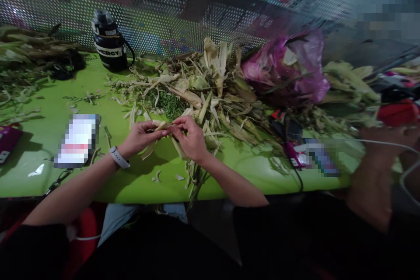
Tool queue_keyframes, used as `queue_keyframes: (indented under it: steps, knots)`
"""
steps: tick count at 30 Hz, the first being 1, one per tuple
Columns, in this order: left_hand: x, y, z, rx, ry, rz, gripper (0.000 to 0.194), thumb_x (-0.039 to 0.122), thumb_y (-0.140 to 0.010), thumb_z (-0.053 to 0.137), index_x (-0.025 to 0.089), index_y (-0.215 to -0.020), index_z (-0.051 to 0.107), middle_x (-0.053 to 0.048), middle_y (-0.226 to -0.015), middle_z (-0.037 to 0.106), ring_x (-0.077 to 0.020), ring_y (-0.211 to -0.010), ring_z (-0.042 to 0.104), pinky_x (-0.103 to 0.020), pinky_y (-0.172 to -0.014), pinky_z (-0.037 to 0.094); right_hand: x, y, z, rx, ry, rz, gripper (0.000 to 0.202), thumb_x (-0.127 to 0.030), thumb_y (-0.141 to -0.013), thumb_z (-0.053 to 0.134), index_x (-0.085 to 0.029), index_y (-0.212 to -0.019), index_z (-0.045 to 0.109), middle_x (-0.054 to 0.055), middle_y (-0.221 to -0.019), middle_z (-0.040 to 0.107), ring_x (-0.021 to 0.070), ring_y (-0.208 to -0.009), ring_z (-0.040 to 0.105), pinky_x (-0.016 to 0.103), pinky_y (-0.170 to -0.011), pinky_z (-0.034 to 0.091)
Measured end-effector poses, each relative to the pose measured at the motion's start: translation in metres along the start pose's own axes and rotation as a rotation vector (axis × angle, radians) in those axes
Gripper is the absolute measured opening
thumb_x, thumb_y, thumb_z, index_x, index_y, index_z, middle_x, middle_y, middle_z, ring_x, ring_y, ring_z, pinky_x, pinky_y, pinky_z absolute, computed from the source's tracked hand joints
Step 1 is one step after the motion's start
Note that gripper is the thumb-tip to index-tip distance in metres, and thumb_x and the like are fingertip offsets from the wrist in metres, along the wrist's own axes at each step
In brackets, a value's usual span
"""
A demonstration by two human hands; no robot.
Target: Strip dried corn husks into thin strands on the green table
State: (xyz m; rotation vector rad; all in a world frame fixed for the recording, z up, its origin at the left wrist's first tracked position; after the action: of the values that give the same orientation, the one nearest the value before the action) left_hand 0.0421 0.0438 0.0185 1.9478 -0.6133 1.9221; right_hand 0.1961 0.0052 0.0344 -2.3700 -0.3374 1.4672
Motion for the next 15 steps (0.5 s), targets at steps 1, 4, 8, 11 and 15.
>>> queue_keyframes:
  steps: [1, 4, 8, 11, 15]
  knots:
    - [0.002, 0.000, 0.000, -0.008, 0.000, 0.005, 0.034, 0.042, -0.072, 0.078, 0.013, -0.091, 0.075, -0.005, -0.079, 0.071, -0.0113, -0.066, 0.057, -0.023, -0.060, 0.045, 0.001, 0.000, 0.001, -0.017, -0.065, 0.031, 0.026, -0.046, -0.090, 0.060, -0.021, -0.095, 0.056, 0.001, -0.086, 0.066, 0.0137, -0.074, 0.065, 0.026, -0.065, 0.049]
    - [0.006, -0.001, -0.001, -0.026, -0.019, 0.012, 0.033, 0.042, -0.075, 0.076, 0.013, -0.090, 0.075, -0.004, -0.076, 0.069, -0.0105, -0.064, 0.055, -0.022, -0.059, 0.043, 0.003, 0.000, 0.003, -0.056, -0.193, 0.089, 0.027, -0.047, -0.091, 0.057, -0.021, -0.094, 0.053, -0.001, -0.078, 0.064, 0.0121, -0.068, 0.064, 0.026, -0.063, 0.050]
    - [0.006, -0.001, -0.002, 0.011, -0.063, 0.034, 0.030, 0.042, -0.079, 0.071, 0.012, -0.083, 0.073, -0.001, -0.067, 0.063, -0.0085, -0.058, 0.049, -0.022, -0.055, 0.039, 0.003, 0.001, 0.001, 0.033, -0.096, 0.024, 0.023, -0.043, -0.096, 0.050, -0.021, -0.101, 0.051, 0.003, -0.087, 0.066, 0.0142, -0.076, 0.066, 0.029, -0.070, 0.052]
    - [0.002, 0.000, 0.001, 0.006, -0.098, 0.043, 0.031, 0.043, -0.080, 0.070, 0.012, -0.080, 0.072, 0.000, -0.064, 0.060, -0.0086, -0.057, 0.047, -0.022, -0.054, 0.038, -0.003, 0.004, -0.001, 0.131, 0.120, -0.113, 0.018, -0.037, -0.096, 0.050, -0.021, -0.102, 0.054, 0.008, -0.095, 0.066, 0.0185, -0.089, 0.065, 0.033, -0.078, 0.052]
    - [-0.003, -0.001, 0.004, -0.054, -0.142, 0.063, 0.030, 0.042, -0.080, 0.069, 0.012, -0.081, 0.072, -0.002, -0.067, 0.063, -0.0099, -0.059, 0.050, -0.022, -0.054, 0.039, -0.007, 0.006, 0.003, 0.080, 0.180, -0.177, 0.014, -0.032, -0.097, 0.049, -0.021, -0.101, 0.056, 0.008, -0.093, 0.066, 0.0177, -0.087, 0.064, 0.032, -0.076, 0.051]
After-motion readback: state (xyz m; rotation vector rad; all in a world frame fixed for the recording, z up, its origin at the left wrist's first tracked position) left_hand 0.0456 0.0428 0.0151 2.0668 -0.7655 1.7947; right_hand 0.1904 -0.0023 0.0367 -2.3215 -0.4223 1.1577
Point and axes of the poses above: each hand's wrist, its own y-axis away from the middle knuckle, its own z-axis out of the palm, x = y × z, the point moved 5 cm from there along -y, towards the middle knuckle
